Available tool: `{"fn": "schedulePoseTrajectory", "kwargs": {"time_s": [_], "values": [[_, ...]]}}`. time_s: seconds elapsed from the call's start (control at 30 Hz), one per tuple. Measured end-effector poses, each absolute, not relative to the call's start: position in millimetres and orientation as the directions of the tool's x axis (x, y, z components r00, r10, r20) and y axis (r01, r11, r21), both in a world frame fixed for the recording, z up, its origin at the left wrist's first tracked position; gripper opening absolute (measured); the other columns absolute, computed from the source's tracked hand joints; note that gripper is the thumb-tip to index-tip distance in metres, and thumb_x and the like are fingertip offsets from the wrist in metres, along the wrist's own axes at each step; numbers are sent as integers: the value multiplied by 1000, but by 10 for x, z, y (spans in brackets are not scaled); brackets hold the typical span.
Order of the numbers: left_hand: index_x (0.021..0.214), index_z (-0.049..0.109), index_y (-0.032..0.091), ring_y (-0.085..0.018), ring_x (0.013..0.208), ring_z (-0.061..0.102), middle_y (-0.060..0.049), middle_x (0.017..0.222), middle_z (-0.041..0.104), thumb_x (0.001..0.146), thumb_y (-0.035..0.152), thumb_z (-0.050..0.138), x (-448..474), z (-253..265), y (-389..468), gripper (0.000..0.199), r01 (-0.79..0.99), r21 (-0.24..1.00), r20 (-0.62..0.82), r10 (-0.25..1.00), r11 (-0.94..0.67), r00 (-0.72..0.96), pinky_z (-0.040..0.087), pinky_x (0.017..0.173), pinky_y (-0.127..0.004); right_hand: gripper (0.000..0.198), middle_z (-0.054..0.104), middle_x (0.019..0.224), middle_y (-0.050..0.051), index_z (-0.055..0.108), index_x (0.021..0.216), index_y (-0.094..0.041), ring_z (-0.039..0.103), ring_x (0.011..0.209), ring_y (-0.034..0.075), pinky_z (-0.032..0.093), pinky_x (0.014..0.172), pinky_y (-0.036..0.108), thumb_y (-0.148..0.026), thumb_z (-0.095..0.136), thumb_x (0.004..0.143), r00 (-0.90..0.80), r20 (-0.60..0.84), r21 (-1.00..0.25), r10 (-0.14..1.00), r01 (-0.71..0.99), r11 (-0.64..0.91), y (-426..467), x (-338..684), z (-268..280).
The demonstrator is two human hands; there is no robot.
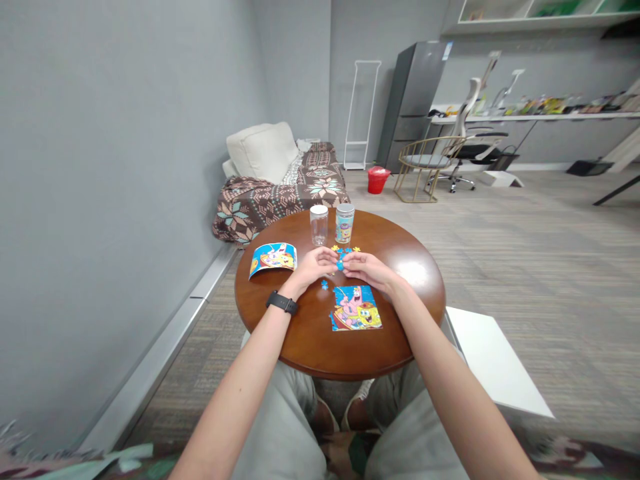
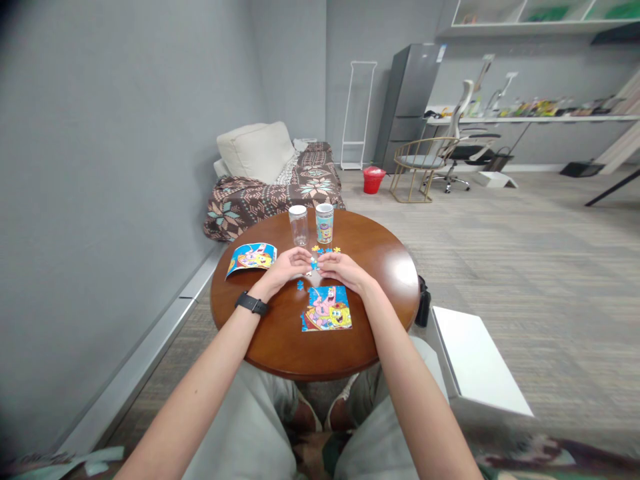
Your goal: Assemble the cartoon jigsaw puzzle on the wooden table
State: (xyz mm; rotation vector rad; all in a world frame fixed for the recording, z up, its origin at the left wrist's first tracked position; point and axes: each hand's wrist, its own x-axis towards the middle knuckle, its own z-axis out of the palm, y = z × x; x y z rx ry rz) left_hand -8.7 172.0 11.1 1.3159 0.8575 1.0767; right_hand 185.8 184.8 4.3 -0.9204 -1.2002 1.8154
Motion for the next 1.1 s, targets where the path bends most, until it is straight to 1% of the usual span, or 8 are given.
{"fn": "schedulePoseTrajectory", "kwargs": {"time_s": [0.23, 0.37, 0.5, 0.7, 0.87, 1.1], "values": [[90, 61, 12, -11, 72, 61, -3, 82, 66, 55, 17, 83, -81, 114, 1721, 41, -119, 991, 100, 933, -62, 345, 49, 65, -24, 32, 66, 66, -3, 66, 78, -17, 60, 61, 7, 51, 63, 20, -21, 86, 55, -493, -136, -951, 859, -177, -253, 1796, 1847, 108], [90, 61, 13, -11, 72, 60, -1, 79, 65, 53, 17, 84, -88, 101, 1733, 44, -112, 991, 112, 931, -77, 347, 49, 68, -25, 31, 65, 66, -3, 64, 75, -17, 59, 60, 7, 50, 63, 21, -23, 87, 54, -507, -143, -953, 850, -162, -257, 1774, 1840, 128], [89, 61, 13, -10, 71, 60, 0, 76, 63, 51, 17, 86, -85, 95, 1730, 46, -79, 992, 122, 933, -101, 340, 49, 71, -24, 31, 65, 65, -3, 65, 76, -17, 59, 59, 7, 51, 64, 22, -25, 86, 56, -502, -148, -953, 852, -158, -259, 1789, 1843, 113], [87, 61, 12, -11, 71, 61, -1, 76, 65, 53, 24, 87, -68, 107, 1722, 44, -101, 992, 102, 941, -73, 322, 50, 67, -24, 33, 65, 65, -3, 64, 76, -17, 59, 59, 8, 51, 63, 22, -27, 86, 54, -496, -144, -954, 857, -162, -254, 1801, 1842, 103], [86, 62, 12, -12, 73, 62, -3, 78, 66, 56, 30, 86, -61, 130, 1705, 42, -97, 992, 108, 947, -83, 302, 51, 66, -25, 32, 64, 65, -4, 63, 75, -17, 58, 60, 7, 49, 63, 22, -22, 87, 53, -514, -143, -953, 846, -159, -257, 1762, 1840, 135], [85, 61, 12, -10, 64, 61, -2, 75, 65, 56, 35, 86, -56, 150, 1681, 44, -101, 993, 83, 947, -54, 311, 50, 62, -24, 34, 64, 65, -4, 58, 71, -17, 57, 60, 8, 46, 64, 24, -21, 87, 53, -525, -138, -953, 840, -161, -257, 1733, 1836, 172]]}}
